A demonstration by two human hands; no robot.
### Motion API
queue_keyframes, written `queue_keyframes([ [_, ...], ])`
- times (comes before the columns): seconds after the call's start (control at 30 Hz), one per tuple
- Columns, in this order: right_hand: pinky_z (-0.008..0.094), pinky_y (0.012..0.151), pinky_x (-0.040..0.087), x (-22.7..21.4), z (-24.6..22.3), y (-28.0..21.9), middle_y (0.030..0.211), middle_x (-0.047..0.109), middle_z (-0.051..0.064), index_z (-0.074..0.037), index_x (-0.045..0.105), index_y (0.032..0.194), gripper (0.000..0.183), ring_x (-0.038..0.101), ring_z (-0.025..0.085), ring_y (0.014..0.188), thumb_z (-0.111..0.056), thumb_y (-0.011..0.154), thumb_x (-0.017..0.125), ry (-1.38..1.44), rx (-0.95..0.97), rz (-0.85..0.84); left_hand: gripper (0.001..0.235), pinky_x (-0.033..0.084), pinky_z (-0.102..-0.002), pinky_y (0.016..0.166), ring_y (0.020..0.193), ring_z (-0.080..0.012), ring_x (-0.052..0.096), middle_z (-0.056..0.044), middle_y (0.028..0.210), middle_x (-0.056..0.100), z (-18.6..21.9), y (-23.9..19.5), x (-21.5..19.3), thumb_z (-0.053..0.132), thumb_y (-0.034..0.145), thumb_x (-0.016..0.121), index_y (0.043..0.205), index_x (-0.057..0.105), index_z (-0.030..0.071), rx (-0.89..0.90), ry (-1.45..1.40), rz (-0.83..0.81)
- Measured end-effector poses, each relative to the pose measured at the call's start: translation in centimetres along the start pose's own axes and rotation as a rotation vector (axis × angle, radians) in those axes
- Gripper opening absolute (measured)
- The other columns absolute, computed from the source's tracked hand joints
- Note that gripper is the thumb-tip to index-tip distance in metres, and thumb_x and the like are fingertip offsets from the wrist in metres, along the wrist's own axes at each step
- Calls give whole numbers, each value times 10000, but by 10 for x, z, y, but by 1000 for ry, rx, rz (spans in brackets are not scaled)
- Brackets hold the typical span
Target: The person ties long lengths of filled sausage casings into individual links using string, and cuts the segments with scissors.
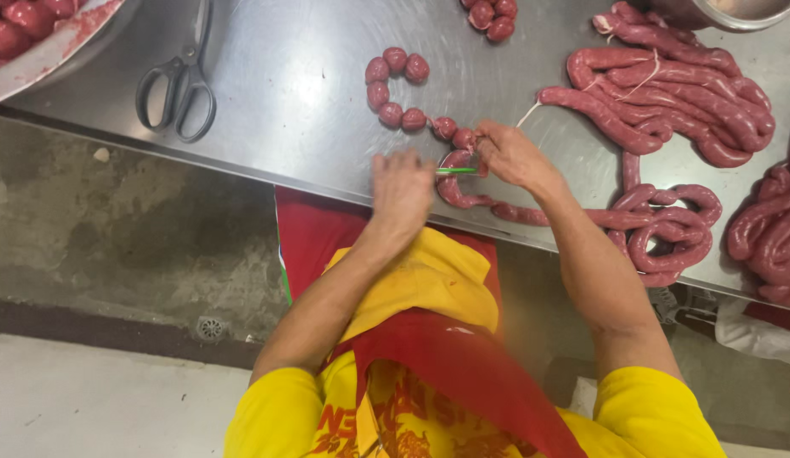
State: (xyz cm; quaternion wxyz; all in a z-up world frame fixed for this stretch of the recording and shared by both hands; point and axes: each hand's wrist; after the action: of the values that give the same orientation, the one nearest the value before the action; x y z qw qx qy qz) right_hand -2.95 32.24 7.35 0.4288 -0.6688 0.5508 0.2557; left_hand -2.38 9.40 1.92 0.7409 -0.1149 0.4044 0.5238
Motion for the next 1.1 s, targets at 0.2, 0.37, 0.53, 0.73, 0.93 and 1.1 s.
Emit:
queue_keyframes([
  [0.2,306,848,500,28,-3,27,895,645,-9,-37,643,1043,159,606,133,902,-127,1022,513,493,-36,-167,153,430,-430,875,1018,-260,643,-84,1001,703,-2,-13,18,199,918,739,1033,710,103,244,-465,-197],
  [0.37,248,773,483,104,-29,37,901,632,-62,-68,644,1067,147,568,77,838,-93,1005,514,1036,67,-286,228,416,-284,673,808,-91,519,-5,903,584,-74,-13,8,216,1014,713,1144,652,39,-447,-1067,231],
  [0.53,261,510,349,124,-60,27,670,493,-31,-95,606,951,147,424,81,570,-150,1010,484,748,145,-320,204,285,-253,494,582,-70,398,20,712,518,-111,-13,-22,226,1009,720,1038,686,26,-759,-1323,320],
  [0.73,273,590,412,98,-58,19,724,554,-21,-68,629,979,178,496,88,655,-184,981,494,512,106,-220,281,404,-241,561,637,-74,504,33,737,544,-120,-31,-170,216,1105,567,865,630,85,-251,-1296,483],
  [0.93,293,669,467,97,-60,30,744,603,12,-50,622,968,184,571,125,708,-176,974,488,413,-71,-223,186,306,-278,459,533,-99,353,35,695,395,-85,-33,-164,245,1063,632,933,553,138,-204,-1546,410],
  [1.1,335,650,413,100,-46,29,781,602,20,-36,636,992,194,514,152,712,-169,987,494,598,152,-256,336,198,-229,430,506,-50,239,52,708,345,-124,-46,-179,359,1125,573,922,539,94,-341,-1629,680],
])
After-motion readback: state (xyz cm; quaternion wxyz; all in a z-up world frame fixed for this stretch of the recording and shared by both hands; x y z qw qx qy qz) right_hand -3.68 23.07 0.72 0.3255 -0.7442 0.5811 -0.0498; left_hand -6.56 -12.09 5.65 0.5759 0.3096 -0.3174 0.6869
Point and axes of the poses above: each hand's wrist, its own y-axis towards the middle knuckle, its own x-axis out of the palm, z = x × y
